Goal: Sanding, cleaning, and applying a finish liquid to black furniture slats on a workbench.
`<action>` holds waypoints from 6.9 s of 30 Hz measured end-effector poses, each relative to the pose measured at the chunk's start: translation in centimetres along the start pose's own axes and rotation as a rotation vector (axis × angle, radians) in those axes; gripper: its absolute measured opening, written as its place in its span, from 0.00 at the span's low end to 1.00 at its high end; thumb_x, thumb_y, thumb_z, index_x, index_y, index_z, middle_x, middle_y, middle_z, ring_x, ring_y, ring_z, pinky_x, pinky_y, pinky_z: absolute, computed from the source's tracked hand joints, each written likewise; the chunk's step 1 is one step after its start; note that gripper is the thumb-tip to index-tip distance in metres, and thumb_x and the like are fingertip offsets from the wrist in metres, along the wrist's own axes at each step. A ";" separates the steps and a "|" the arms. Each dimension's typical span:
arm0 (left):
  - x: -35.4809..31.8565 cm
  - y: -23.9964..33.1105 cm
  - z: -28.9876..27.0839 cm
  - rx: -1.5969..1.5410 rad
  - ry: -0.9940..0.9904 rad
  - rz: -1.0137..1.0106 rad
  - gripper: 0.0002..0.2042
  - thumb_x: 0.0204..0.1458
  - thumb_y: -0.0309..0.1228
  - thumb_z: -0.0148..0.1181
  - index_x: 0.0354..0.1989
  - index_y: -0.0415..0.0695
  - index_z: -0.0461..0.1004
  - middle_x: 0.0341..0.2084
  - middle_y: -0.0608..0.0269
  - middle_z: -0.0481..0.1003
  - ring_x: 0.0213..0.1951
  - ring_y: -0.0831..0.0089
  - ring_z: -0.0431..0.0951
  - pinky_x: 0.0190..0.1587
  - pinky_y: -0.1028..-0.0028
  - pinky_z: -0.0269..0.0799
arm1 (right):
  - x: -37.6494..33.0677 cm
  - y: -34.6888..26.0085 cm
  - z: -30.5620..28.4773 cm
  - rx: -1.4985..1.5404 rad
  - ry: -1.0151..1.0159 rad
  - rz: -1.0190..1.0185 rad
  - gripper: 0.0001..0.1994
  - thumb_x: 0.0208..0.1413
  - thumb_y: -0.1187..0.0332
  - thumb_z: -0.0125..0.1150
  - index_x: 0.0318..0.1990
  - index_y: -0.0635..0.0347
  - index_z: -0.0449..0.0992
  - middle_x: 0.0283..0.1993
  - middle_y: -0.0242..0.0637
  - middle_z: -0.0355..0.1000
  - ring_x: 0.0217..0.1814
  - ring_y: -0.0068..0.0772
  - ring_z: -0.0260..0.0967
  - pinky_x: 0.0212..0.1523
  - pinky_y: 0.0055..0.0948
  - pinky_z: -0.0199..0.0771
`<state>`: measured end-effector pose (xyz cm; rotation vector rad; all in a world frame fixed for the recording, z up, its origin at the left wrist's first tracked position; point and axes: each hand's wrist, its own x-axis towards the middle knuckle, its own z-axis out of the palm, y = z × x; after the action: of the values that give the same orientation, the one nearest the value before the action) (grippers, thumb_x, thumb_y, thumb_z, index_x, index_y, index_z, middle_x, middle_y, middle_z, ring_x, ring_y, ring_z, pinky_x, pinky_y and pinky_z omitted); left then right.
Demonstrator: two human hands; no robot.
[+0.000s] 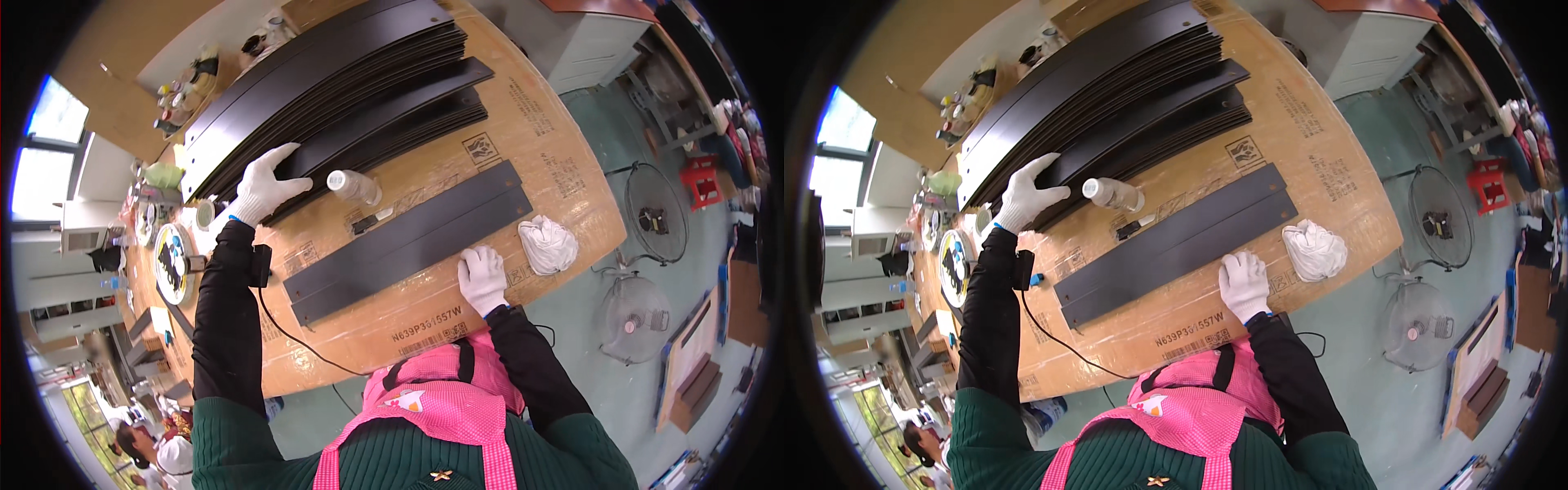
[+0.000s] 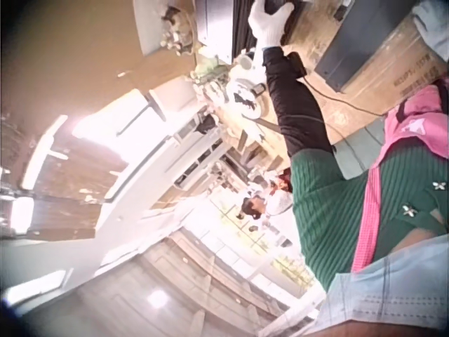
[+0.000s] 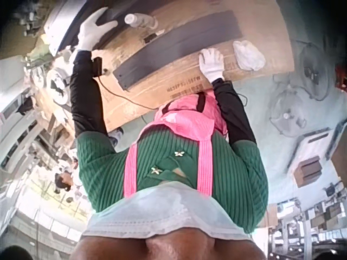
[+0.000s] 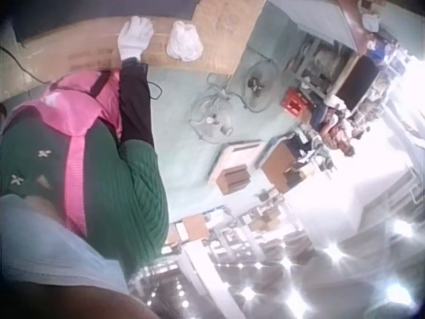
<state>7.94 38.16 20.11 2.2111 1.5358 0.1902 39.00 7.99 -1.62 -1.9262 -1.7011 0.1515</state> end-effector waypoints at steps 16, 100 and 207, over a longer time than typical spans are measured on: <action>0.9 -5.2 8.1 0.341 0.390 0.236 0.20 0.47 0.43 0.77 0.45 0.45 0.87 0.51 0.58 0.80 0.54 0.55 0.79 0.57 0.59 0.75 | 2.9 -1.0 -4.6 0.142 -0.525 0.338 0.12 0.57 0.61 0.67 0.46 0.51 0.77 0.52 0.44 0.72 0.58 0.52 0.69 0.58 0.51 0.70; -26.0 6.8 27.2 0.066 0.026 0.188 0.37 0.37 0.46 0.81 0.56 0.43 0.75 0.49 0.51 0.75 0.54 0.49 0.74 0.59 0.51 0.69 | 5.1 20.5 -15.2 -0.614 -0.155 0.481 0.14 0.70 0.56 0.51 0.51 0.52 0.79 0.49 0.42 0.79 0.48 0.51 0.79 0.51 0.50 0.81; -30.9 1.0 22.3 -0.035 0.275 0.056 0.24 0.44 0.35 0.76 0.51 0.43 0.77 0.48 0.52 0.77 0.52 0.48 0.76 0.58 0.53 0.70 | 0.9 5.1 -8.1 -0.774 -0.363 -0.005 0.09 0.65 0.61 0.55 0.39 0.53 0.80 0.34 0.45 0.78 0.33 0.49 0.79 0.31 0.48 0.78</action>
<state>5.17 3.43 4.76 2.2751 1.5951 0.5548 47.19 5.92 3.01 -2.5569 -2.2231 -0.2089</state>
